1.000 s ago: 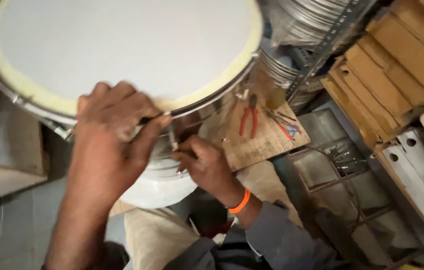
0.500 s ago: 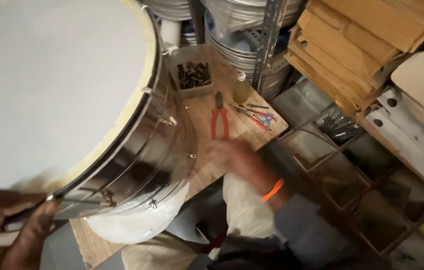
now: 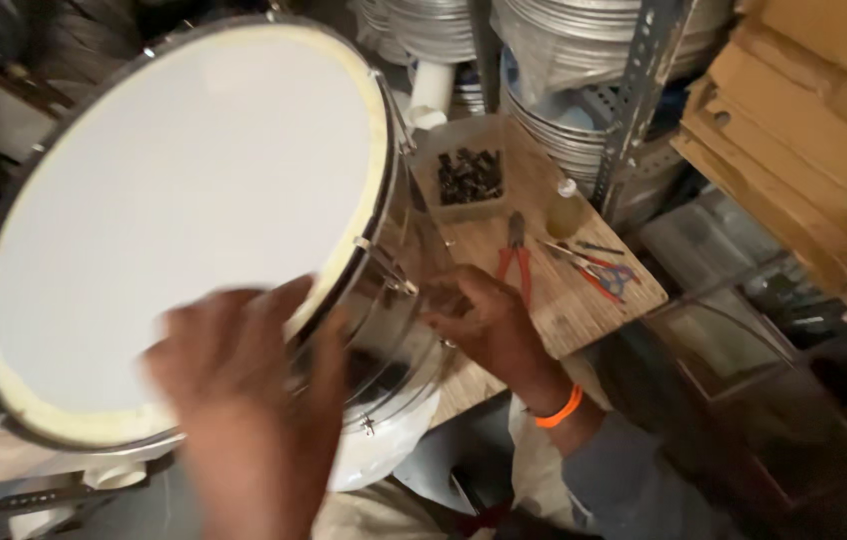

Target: The person is assembling a metal drum by attaching a white drumhead to the shell. They use a wrench to tighten the tension rods around the rim and occasionally tap the drumhead to check the tension.

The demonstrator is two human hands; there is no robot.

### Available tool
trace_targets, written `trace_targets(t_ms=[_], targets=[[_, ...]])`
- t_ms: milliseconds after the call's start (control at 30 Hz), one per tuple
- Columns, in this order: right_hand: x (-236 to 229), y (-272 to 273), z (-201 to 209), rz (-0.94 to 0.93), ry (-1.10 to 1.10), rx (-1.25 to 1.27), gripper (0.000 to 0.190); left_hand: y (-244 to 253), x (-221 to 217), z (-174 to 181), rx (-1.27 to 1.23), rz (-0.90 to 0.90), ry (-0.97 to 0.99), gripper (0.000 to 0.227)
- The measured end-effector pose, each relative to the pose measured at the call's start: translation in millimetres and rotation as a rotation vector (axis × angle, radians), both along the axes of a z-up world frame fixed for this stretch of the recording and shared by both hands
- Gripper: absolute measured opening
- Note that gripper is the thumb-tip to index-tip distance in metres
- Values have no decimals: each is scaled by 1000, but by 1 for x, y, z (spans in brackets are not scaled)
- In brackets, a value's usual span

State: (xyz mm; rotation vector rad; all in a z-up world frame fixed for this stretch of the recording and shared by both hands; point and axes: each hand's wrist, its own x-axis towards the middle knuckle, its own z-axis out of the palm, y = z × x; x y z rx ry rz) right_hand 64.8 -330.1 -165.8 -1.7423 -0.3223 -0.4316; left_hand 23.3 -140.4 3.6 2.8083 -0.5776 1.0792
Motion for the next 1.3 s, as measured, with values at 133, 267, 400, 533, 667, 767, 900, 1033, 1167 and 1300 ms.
trace_targets(t_ms=[133, 267, 400, 533, 667, 767, 900, 1033, 1167, 1300], targets=[[15, 16, 8, -68, 123, 30, 29, -44, 33, -3, -78, 123, 236, 24], [21, 16, 1, -19, 128, 135, 27, -54, 29, -7, -192, 102, 136, 17], [21, 14, 0, -49, 54, 97, 25, -56, 30, -9, -188, 114, 148, 17], [18, 12, 2, -117, -68, -54, 24, -52, 29, -6, -137, 17, 126, 11], [27, 0, 2, -45, -245, -179, 19, -49, 29, -7, -105, -30, 107, 8], [46, -15, 0, 191, -81, -126, 18, -44, 30, -13, -78, -25, 120, 6], [55, -21, -4, 209, -76, -249, 22, -43, 37, -17, -77, -98, 56, 4], [40, -14, -16, 110, -137, -200, 23, -46, 37, -21, -141, -63, 64, 10], [27, -20, -51, -125, -285, -406, 23, -16, 11, -19, -245, -108, -2, 24], [4, -41, -132, -46, 628, -288, 33, 95, -32, -15, -231, 25, 8, 33]])
